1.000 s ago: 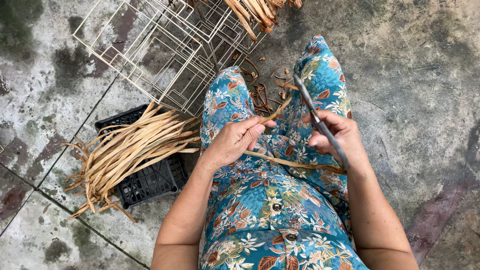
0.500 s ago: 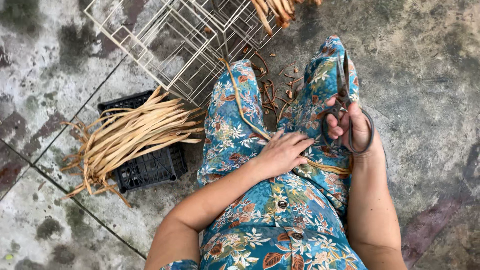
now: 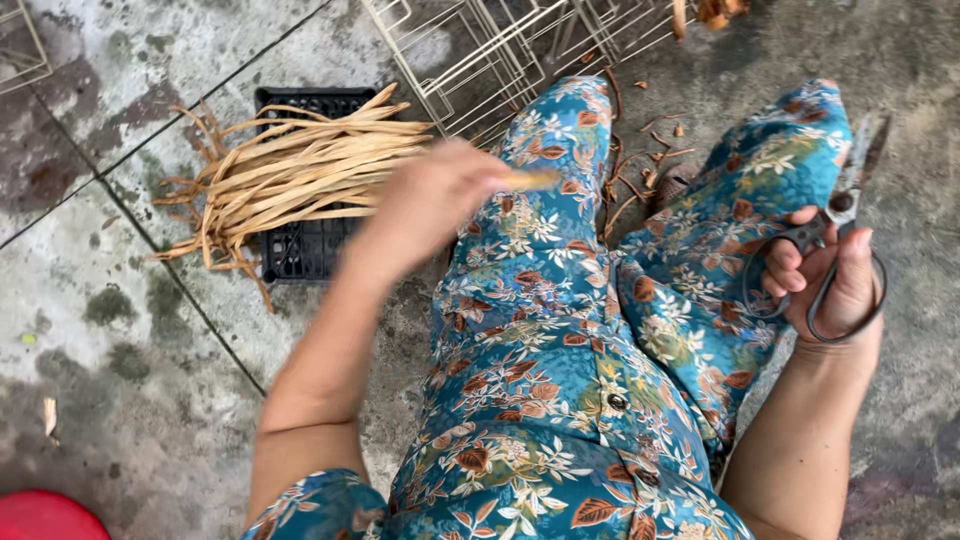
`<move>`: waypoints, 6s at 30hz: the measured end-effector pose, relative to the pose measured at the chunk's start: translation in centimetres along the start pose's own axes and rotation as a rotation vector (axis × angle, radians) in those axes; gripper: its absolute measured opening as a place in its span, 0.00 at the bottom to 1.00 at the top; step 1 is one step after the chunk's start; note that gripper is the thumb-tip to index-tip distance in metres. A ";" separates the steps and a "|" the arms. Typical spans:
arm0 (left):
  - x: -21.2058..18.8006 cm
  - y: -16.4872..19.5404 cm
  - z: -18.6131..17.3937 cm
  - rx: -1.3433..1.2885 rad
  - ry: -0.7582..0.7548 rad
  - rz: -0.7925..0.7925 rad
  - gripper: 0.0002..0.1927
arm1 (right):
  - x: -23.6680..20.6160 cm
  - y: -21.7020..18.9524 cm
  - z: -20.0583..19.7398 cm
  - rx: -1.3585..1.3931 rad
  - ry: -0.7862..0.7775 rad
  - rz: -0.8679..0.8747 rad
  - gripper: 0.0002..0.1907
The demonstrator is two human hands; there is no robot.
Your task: The person sits on the ground and trims dried leaf midribs one at a time with scissors, cutting off dark edge portions and placing the trimmed strips onto a pile beside a black crate, with cuttings falling around their lap.
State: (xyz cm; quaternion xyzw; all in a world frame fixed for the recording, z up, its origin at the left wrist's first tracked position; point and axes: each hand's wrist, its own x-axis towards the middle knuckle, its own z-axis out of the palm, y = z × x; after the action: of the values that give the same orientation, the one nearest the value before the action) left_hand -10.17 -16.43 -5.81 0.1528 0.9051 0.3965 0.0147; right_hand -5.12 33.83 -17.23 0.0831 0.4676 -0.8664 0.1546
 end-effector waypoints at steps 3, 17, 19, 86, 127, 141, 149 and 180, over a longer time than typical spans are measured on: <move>-2.4 0.6 -10.3 0.250 0.243 0.022 0.06 | 0.5 -0.9 1.4 -0.135 0.062 -0.027 0.29; -4.5 -10.3 -14.5 0.758 0.261 -0.132 0.21 | 6.0 -1.1 6.4 -0.109 0.044 0.005 0.24; -2.9 -11.4 -12.9 0.551 0.262 -0.122 0.20 | 6.6 -1.0 6.6 -0.082 0.046 0.007 0.24; 5.1 14.9 7.5 -0.686 0.167 0.256 0.06 | -1.7 -1.5 21.0 -0.922 0.123 -0.639 0.48; 5.6 -4.4 8.4 -0.039 0.539 -0.361 0.23 | -2.6 -2.2 15.9 -0.188 0.216 -0.491 0.26; 7.3 -4.0 12.0 -1.068 0.314 -0.312 0.18 | -2.3 -1.6 15.0 -0.439 -0.305 -0.313 0.37; 6.1 5.0 8.4 -0.988 -0.052 -0.023 0.17 | -1.1 -1.3 15.9 -0.669 -0.003 -0.086 0.36; 1.5 9.3 13.3 -0.597 -0.374 -0.025 0.17 | -1.1 -0.4 16.3 -0.410 0.172 -0.286 0.21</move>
State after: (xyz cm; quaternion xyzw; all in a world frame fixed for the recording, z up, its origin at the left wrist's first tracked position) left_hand -7.17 -0.63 -8.06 0.2008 0.7327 0.6086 0.2291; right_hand -4.19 20.66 -7.65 0.0562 0.6517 -0.7564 0.0040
